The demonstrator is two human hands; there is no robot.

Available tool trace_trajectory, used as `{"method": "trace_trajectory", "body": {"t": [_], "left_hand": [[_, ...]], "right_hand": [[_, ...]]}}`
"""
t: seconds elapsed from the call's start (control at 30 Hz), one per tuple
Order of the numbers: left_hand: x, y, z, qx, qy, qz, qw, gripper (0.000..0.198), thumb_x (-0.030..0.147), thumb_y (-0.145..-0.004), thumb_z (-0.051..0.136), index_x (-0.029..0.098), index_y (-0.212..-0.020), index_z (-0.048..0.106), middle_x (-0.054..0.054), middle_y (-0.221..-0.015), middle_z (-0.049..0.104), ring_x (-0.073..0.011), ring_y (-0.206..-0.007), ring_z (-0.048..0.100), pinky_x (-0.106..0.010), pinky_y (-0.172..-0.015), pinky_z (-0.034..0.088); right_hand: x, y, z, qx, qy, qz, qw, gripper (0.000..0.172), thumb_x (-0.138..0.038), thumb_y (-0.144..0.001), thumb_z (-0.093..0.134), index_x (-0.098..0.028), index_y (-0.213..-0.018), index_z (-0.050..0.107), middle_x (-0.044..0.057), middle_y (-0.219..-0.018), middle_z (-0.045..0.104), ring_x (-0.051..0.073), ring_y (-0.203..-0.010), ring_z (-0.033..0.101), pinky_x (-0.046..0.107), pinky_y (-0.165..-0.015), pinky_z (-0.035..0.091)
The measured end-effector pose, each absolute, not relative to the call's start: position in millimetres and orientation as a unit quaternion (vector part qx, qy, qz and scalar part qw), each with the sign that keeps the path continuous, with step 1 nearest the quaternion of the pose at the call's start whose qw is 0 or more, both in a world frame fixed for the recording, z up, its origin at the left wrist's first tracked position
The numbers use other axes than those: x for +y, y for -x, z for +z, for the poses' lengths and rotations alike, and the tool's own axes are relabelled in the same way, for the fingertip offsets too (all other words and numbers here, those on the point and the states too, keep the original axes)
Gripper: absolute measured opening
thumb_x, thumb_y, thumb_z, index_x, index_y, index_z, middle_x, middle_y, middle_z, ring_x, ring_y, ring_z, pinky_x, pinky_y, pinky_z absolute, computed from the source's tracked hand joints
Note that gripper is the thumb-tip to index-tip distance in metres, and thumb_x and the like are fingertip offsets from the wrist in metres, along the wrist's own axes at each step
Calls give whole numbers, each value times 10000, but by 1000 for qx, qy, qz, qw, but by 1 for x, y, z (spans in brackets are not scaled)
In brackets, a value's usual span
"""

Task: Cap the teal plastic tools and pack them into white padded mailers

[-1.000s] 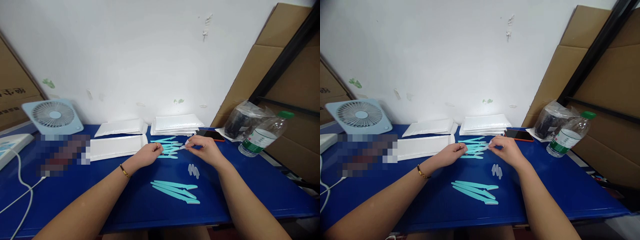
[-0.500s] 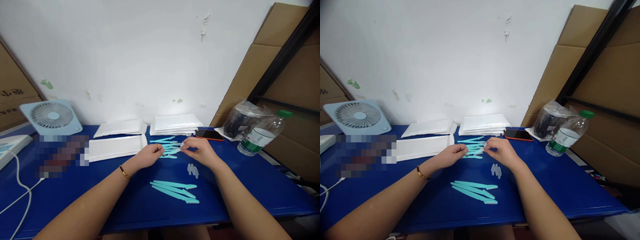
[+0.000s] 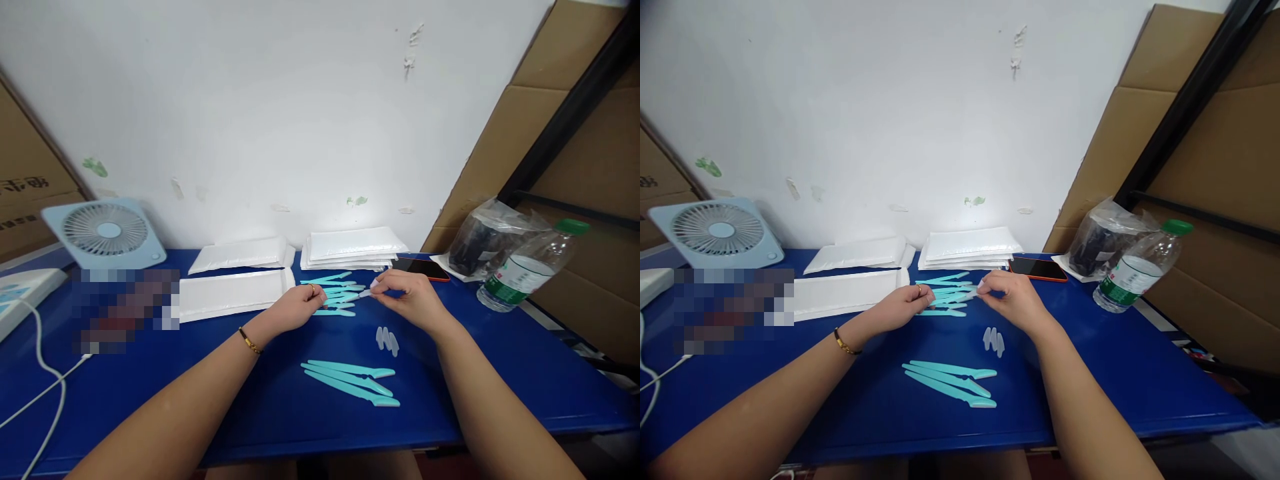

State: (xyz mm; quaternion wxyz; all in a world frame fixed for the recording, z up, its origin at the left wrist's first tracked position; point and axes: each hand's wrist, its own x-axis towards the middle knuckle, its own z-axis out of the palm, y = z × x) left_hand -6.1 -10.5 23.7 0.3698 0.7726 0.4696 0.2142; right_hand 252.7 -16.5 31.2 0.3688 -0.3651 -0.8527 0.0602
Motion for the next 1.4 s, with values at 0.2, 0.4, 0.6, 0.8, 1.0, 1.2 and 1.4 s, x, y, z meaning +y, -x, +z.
{"method": "trace_trajectory", "body": {"t": [0.2,0.4,0.6,0.8,1.0,1.2,1.4], "left_hand": [[-12,4,23,455,-784,211,365,353,476,-825,378,173,-751,542,5,-715,523,-132,-649,447,-240,-605,365],[-8,1,12,442,-804,204,341,362,454,-857,339,169,-776,547,14,-677,509,-122,-613,434,-236,-577,356],[-15,-2,14,463,-825,263,190,296,386,-814,473,201,-1027,562,-55,-949,564,-195,-885,510,-300,-749,403],[-41,-10,23,326,-901,118,262,281,429,-721,610,216,-903,638,-24,-822,595,-157,-737,542,-244,-616,388],[-37,-11,10,386,-894,101,204,109,289,-758,572,198,-721,620,-22,-748,598,-158,-679,526,-261,-580,344],[-24,1,11,448,-849,164,225,159,247,-858,355,187,-835,500,-34,-753,566,-154,-639,494,-268,-581,365],[-20,4,10,446,-842,199,229,154,270,-873,314,193,-831,440,-20,-716,530,-144,-596,451,-272,-569,350]], "right_hand": [[-17,-242,27,-863,345,69,362,105,-213,-799,569,-213,-742,657,35,-808,649,149,-744,608,246,-652,475],[-20,-225,22,-878,321,80,347,147,-211,-824,541,-208,-734,657,33,-776,645,137,-733,606,226,-632,460],[-14,-247,24,-857,414,118,285,128,-229,-752,627,-222,-871,676,37,-888,654,169,-792,604,281,-715,470],[-17,-269,31,-882,383,242,129,160,-277,-647,720,-234,-800,705,11,-815,598,140,-694,580,234,-597,455],[-17,-255,22,-889,380,231,108,62,-263,-703,669,-204,-721,664,14,-772,576,135,-683,567,228,-574,431],[-16,-260,29,-822,453,268,218,147,-320,-796,557,-181,-793,605,0,-643,589,122,-583,536,226,-527,423],[-19,-261,37,-805,444,296,258,218,-373,-793,564,-169,-822,635,21,-655,612,134,-595,549,239,-528,428]]}}
